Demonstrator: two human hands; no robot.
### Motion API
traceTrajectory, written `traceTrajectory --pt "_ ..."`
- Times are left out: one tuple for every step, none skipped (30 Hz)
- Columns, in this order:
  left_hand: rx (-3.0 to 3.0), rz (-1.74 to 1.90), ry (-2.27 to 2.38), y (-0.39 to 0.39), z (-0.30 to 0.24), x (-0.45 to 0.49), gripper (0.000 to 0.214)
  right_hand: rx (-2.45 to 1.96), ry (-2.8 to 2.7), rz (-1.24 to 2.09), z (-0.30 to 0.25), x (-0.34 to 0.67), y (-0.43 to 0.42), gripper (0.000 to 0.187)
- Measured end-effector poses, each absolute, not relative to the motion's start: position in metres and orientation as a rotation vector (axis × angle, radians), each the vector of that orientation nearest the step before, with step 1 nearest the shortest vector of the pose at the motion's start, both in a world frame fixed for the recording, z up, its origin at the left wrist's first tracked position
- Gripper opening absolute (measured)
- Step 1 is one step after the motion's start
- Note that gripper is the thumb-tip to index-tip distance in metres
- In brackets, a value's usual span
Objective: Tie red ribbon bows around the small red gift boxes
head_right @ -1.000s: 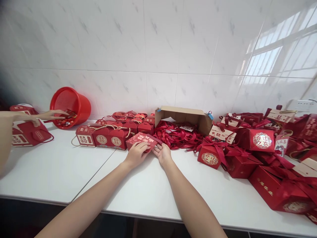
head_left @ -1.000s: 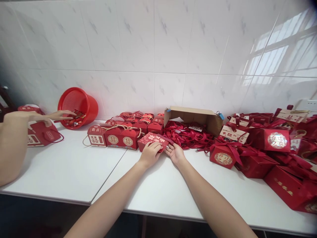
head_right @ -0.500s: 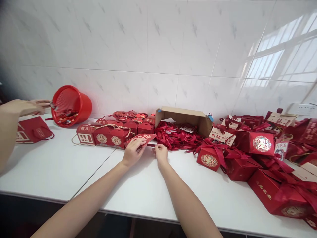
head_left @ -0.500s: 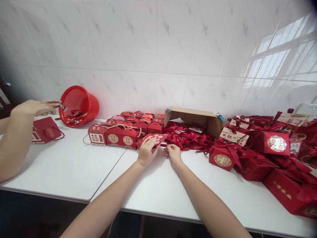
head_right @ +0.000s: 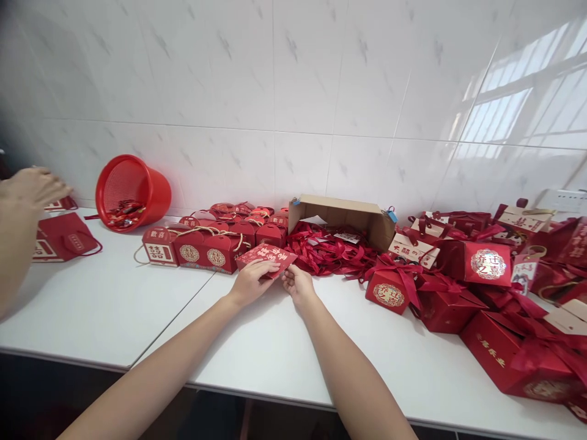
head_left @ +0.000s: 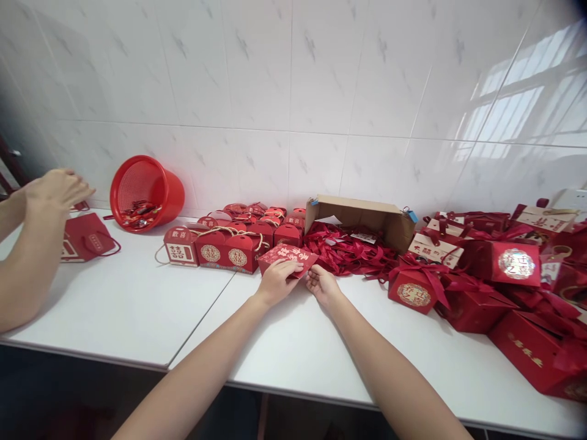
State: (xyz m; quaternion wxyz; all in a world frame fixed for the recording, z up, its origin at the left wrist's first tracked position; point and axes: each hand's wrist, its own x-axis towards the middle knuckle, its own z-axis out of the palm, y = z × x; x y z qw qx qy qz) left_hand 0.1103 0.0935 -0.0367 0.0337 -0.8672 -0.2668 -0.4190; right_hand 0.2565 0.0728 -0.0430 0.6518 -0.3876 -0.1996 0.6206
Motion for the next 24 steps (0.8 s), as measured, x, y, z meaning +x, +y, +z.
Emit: traceTrajectory --pt "-2.667 -1.291 -0.823 0.0937 -0.0370 0.1102 0.016 -0.883 -0.436 1.413 -0.0425 0.2567 0.0729 0.015" --pt "-2.668 -1.291 -0.824 0.0939 -0.0374 0.1102 0.016 -0.887 -0.421 1.417 -0.0423 0.2568 0.0731 0.016" --pt "-2.671 -1.289 -0.823 0.0941 -0.0378 0.1102 0.015 -0.891 -0.410 1.422 -0.0422 0.2569 0.0733 0.016" --pt "-2.674 -1.287 -0.822 0.0943 -0.0382 0.1102 0.015 -0.895 -0.400 1.427 -0.0422 0.2571 0.0736 0.017" --pt "-2.676 -1.283 -0.821 0.0946 -0.0387 0.1102 0.015 -0.899 -0.393 1.434 -0.0424 0.2573 0.0739 0.017" --pt "-2.678 -1.280 -0.822 0.0949 -0.0392 0.1102 0.015 -0.903 -0.386 1.441 -0.0425 0.2576 0.0741 0.017" --pt "-2.678 -1.278 -0.825 0.0953 -0.0396 0.1101 0.016 -0.906 -0.381 1.447 -0.0427 0.2579 0.0743 0.018" --pt "-2.676 -1.277 -0.831 0.0957 -0.0400 0.1100 0.016 -0.907 -0.377 1.453 -0.0429 0.2581 0.0744 0.018" --pt "-2.673 -1.277 -0.840 0.0962 -0.0404 0.1099 0.017 -0.907 -0.374 1.458 -0.0431 0.2583 0.0743 0.018" --pt "-2.671 -1.277 -0.849 0.0966 -0.0407 0.1097 0.017 -0.907 -0.372 1.462 -0.0433 0.2584 0.0742 0.018" --pt "-2.668 -1.279 -0.858 0.0971 -0.0408 0.1096 0.017 -0.905 -0.372 1.466 -0.0435 0.2584 0.0740 0.018" --pt "-2.667 -1.281 -0.867 0.0976 -0.0409 0.1093 0.016 -0.900 -0.374 1.467 -0.0437 0.2584 0.0737 0.018" --pt "-2.665 -1.283 -0.874 0.0980 -0.0409 0.1091 0.017 -0.892 -0.379 1.468 -0.0439 0.2583 0.0734 0.017" --pt "-2.665 -1.286 -0.880 0.0983 -0.0408 0.1089 0.017 -0.882 -0.384 1.467 -0.0441 0.2583 0.0730 0.017" --pt "-2.665 -1.289 -0.885 0.0986 -0.0407 0.1087 0.017 -0.871 -0.391 1.465 -0.0443 0.2584 0.0727 0.016" --pt "-2.666 -1.291 -0.887 0.0988 -0.0407 0.1086 0.018 -0.859 -0.397 1.465 -0.0446 0.2586 0.0725 0.015" --pt "-2.669 -1.291 -0.889 0.0990 -0.0407 0.1084 0.018 -0.848 -0.402 1.466 -0.0448 0.2589 0.0723 0.014" --pt "-2.672 -1.289 -0.890 0.0992 -0.0407 0.1082 0.018 -0.839 -0.407 1.469 -0.0452 0.2593 0.0723 0.014" --pt "-2.676 -1.285 -0.889 0.0994 -0.0408 0.1079 0.019 -0.831 -0.414 1.473 -0.0456 0.2597 0.0724 0.015" --pt "-2.681 -1.279 -0.889 0.0997 -0.0409 0.1077 0.019 -0.824 -0.422 1.479 -0.0461 0.2601 0.0726 0.015" --pt "-2.687 -1.272 -0.887 0.0999 -0.0409 0.1074 0.020 -0.818 -0.432 1.484 -0.0467 0.2604 0.0729 0.016" --pt "-2.693 -1.262 -0.886 0.0999 -0.0408 0.1071 0.021 -0.813 -0.446 1.489 -0.0474 0.2606 0.0732 0.015" --pt "-2.700 -1.252 -0.885 0.0998 -0.0406 0.1069 0.022 -0.810 -0.461 1.494 -0.0482 0.2607 0.0736 0.014" --pt "-2.707 -1.240 -0.885 0.0994 -0.0401 0.1067 0.022 -0.808 -0.476 1.499 -0.0489 0.2606 0.0739 0.012"
